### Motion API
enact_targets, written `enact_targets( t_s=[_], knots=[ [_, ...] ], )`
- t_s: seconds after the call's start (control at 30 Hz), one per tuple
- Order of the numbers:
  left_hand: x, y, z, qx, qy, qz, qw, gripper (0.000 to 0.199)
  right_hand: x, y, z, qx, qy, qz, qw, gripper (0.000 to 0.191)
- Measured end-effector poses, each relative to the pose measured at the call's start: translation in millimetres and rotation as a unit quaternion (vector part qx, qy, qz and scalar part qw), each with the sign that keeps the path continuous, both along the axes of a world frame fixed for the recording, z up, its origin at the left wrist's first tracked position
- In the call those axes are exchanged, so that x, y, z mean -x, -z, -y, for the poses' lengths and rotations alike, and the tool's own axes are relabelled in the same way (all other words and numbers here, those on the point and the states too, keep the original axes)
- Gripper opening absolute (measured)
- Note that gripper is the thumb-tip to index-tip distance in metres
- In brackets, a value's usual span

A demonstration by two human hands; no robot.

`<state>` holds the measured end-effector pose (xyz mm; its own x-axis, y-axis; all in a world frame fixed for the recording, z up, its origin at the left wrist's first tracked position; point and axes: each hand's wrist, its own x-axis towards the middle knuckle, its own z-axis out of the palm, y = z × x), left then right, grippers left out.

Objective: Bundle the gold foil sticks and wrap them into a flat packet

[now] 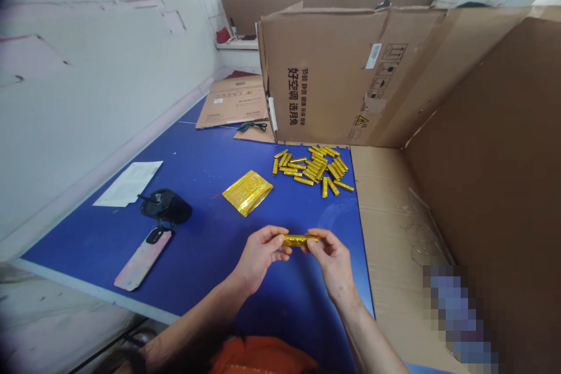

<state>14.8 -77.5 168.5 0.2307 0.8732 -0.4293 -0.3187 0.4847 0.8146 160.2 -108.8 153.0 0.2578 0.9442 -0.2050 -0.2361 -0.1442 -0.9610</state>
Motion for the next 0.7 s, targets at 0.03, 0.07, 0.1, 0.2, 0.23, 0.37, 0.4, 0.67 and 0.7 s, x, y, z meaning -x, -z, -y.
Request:
enact_targets(
  t_s=[0.03, 0.07, 0.1, 0.2, 0.23, 0.37, 0.4, 0.67, 0.7],
  knots=[
    [0.1, 0.4, 0.0, -0.008, -0.002, -0.005, 1.000, 0.026, -0.2, 0.3, -0.1, 0.000, 0.004, -0.010, 1.000, 0.030],
    [-0.1, 1.2, 0.2, -0.016, -0.004, -0.012, 1.000, 0.025, -0.4, 0.7, -0.1, 0.003, 0.006, -0.019, 1.000, 0.031],
    [-0.3, 2.5, 0.6, -0.025, -0.006, -0.019, 0.999, 0.024, -0.7, 1.0, 0.0, 0.007, 0.005, -0.023, 1.000, 0.031],
    [-1.1, 6.8, 2.2, -0.036, -0.010, -0.017, 0.999, 0.024, -1.6, 1.9, 0.4, 0.012, -0.009, -0.012, 1.000, 0.027],
    [-1.2, 7.8, 2.5, -0.033, -0.010, -0.013, 0.999, 0.023, -1.9, 2.2, 0.6, 0.008, -0.013, -0.007, 1.000, 0.025],
    [-0.7, 7.0, 1.9, -0.024, -0.013, -0.015, 1.000, 0.019, -2.3, 3.5, 1.4, 0.001, -0.013, -0.015, 1.000, 0.027],
    [-0.4, 6.0, 1.5, -0.023, -0.013, -0.018, 0.999, 0.019, -2.2, 3.9, 1.6, 0.004, -0.014, -0.019, 1.000, 0.027],
    [2.8, 5.2, -0.3, -0.037, -0.015, -0.032, 0.999, 0.024, -2.1, 6.6, 0.6, 0.023, -0.008, -0.017, 1.000, 0.027],
    [3.3, 5.6, -0.7, -0.039, -0.016, -0.034, 0.999, 0.024, -2.4, 6.8, 0.0, 0.025, -0.005, -0.016, 1.000, 0.027]
  ],
)
